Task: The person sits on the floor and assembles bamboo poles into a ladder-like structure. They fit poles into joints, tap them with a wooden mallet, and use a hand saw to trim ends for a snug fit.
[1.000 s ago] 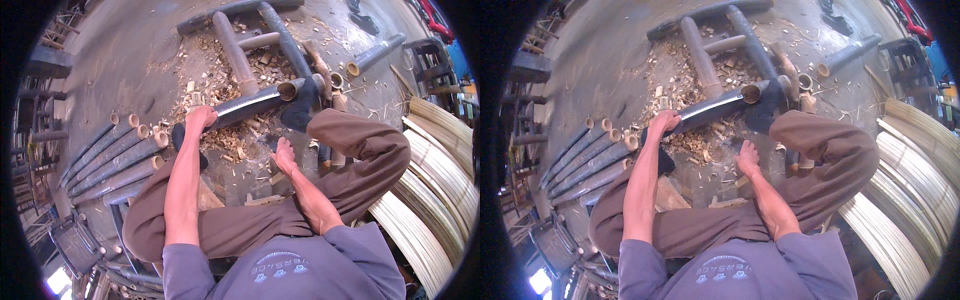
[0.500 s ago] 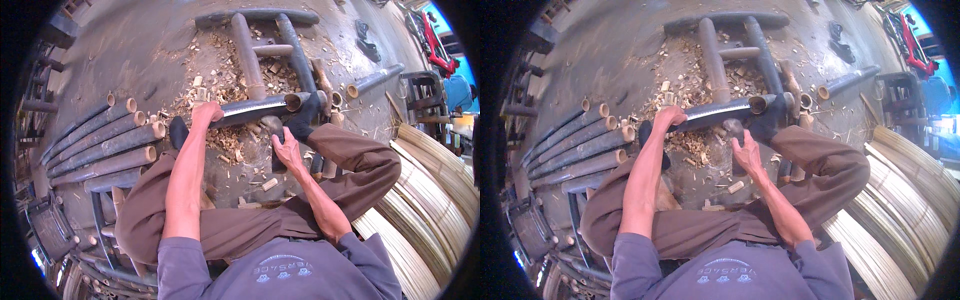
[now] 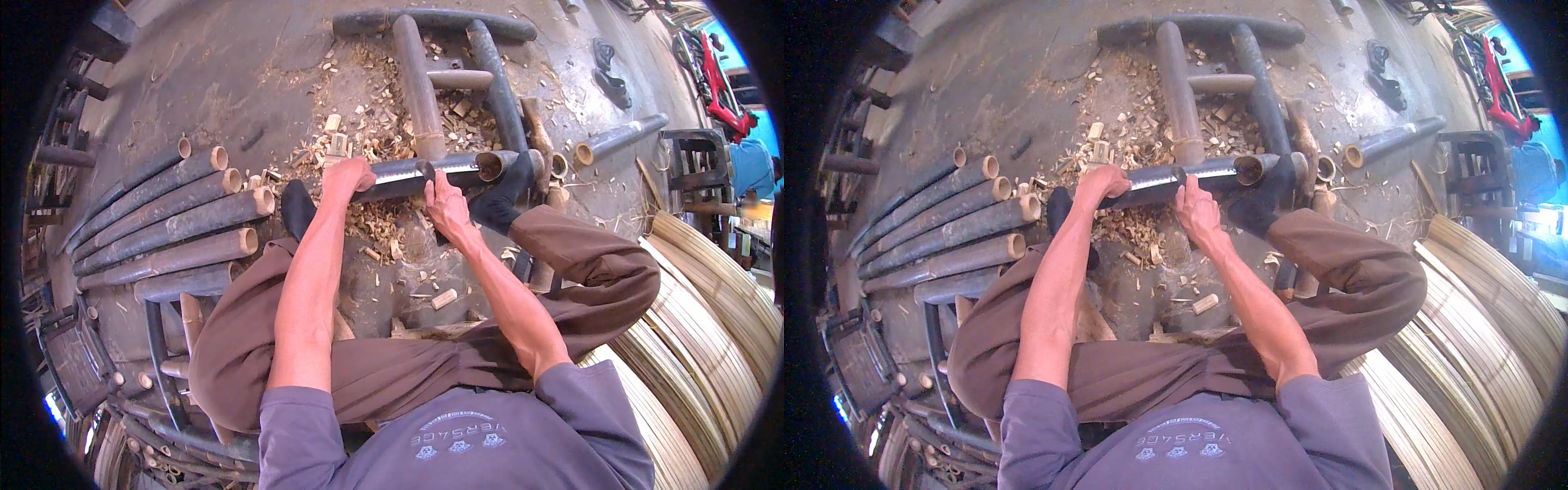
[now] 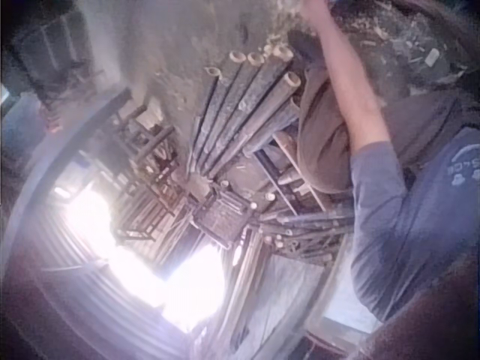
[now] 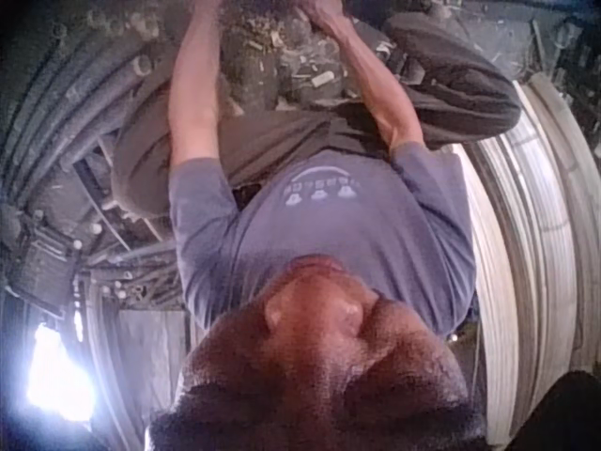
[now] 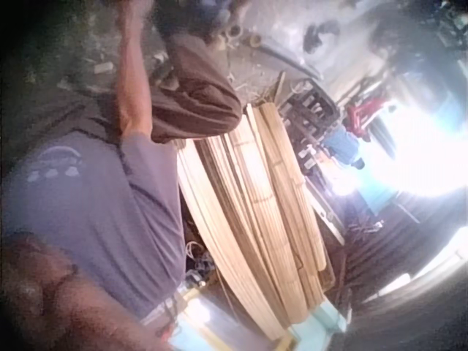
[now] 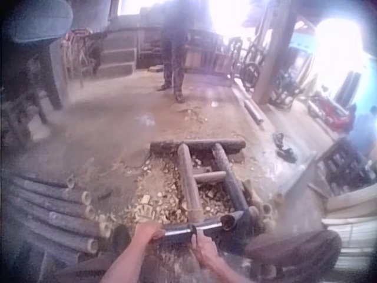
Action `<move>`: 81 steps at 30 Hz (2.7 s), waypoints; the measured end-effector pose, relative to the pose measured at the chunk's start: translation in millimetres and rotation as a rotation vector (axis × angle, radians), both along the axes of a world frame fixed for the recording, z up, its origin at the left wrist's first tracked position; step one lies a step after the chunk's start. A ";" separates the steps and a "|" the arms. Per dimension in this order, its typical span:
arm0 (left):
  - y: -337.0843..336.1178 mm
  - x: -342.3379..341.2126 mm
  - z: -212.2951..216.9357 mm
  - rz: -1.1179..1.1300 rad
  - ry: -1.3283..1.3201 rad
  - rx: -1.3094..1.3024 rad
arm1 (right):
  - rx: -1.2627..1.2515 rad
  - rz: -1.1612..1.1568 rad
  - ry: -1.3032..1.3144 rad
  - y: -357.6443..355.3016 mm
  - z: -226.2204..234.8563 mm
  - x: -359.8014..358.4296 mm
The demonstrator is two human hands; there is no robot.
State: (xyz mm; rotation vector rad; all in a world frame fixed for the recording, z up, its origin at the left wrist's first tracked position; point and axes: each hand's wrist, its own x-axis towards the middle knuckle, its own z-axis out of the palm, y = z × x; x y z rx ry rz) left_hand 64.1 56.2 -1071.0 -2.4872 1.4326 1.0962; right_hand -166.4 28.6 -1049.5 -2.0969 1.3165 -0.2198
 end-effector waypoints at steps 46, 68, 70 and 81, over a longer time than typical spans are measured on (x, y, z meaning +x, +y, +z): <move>92.6 -120.6 -88.1 -0.550 0.270 0.546 | 0.010 0.163 0.474 65.5 -73.2 -131.0; 92.9 -104.8 -101.5 -0.576 0.382 0.174 | 0.052 0.400 0.186 108.7 -54.0 -58.9; 94.6 -104.6 -90.0 -0.583 0.385 0.145 | 0.085 0.388 0.230 105.7 -52.0 -56.1; 92.2 -77.6 -55.6 -0.337 0.495 0.425 | 0.190 0.376 0.202 86.7 -87.8 -74.7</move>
